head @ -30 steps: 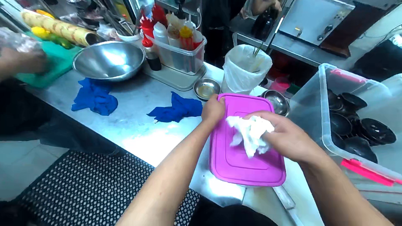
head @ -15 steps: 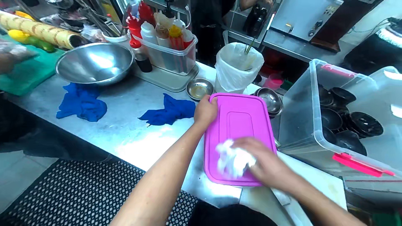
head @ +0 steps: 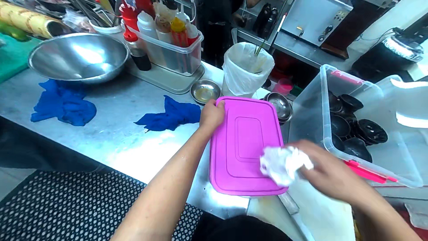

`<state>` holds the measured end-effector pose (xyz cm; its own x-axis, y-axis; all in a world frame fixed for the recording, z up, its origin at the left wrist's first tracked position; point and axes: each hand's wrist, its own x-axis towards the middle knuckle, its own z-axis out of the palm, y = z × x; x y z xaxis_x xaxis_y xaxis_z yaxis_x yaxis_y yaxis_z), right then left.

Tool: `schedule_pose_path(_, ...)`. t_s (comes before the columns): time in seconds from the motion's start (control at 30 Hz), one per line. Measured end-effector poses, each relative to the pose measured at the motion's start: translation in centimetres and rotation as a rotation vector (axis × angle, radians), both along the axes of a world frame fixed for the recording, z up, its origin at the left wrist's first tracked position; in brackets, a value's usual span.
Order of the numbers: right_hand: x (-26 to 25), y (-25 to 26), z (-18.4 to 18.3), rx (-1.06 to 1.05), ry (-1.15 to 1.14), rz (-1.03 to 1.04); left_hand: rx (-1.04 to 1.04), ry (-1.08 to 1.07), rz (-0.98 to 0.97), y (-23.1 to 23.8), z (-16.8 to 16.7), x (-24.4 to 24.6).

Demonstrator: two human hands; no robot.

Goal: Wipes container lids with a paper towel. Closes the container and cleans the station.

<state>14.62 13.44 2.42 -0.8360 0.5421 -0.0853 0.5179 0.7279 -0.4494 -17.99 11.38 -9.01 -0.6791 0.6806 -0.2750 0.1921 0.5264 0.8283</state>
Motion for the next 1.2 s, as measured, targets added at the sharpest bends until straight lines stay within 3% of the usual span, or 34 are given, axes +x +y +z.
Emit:
schedule_pose_path(0.1,-2.0,0.8,-3.2,0.222,-0.179,-0.153,0.017,-0.01,-0.014,-0.2,0.2,0.0)
schedule_pose_path(0.17,-1.9,-2.2,-4.9,0.278,-0.306,-0.029,0.019,-0.001,-0.009,-0.2,0.2,0.1)
schedule_pose_path(0.2,-1.3,-3.8,-4.7,0.228,-0.317,0.083,0.015,-0.001,-0.001,-0.3,0.2,0.0)
schedule_pose_path(0.3,0.5,-5.1,-2.0,-0.287,-0.175,0.466,0.013,-0.023,0.011,-0.4,0.1,0.0)
schedule_pose_path(0.33,0.6,-4.8,-1.5,-0.305,-0.125,0.495,0.014,-0.028,0.014,-0.3,0.2,0.0)
schedule_pose_path(0.43,-0.4,-2.1,-0.7,0.062,-0.049,0.248,0.023,-0.033,0.02,-0.3,0.3,0.0)
schedule_pose_path(0.53,-1.6,0.6,-1.2,0.327,-0.215,0.037,0.042,-0.04,0.032,-0.4,0.1,0.1)
schedule_pose_path(0.63,-1.6,-0.3,-2.8,0.226,-0.491,0.092,0.047,-0.038,0.038,-0.4,0.1,0.1)
schedule_pose_path(0.73,-2.0,0.1,-2.9,0.148,-0.579,0.139,0.032,0.046,0.011,-0.6,0.4,0.2)
schedule_pose_path(1.03,-12.1,10.0,-4.3,0.302,-0.413,-0.18,-0.147,0.275,-0.071,-0.4,1.5,0.8)
schedule_pose_path(1.2,-16.9,11.8,-4.7,0.319,-0.399,-0.264,-0.213,0.311,-0.09,-0.4,2.1,0.1)
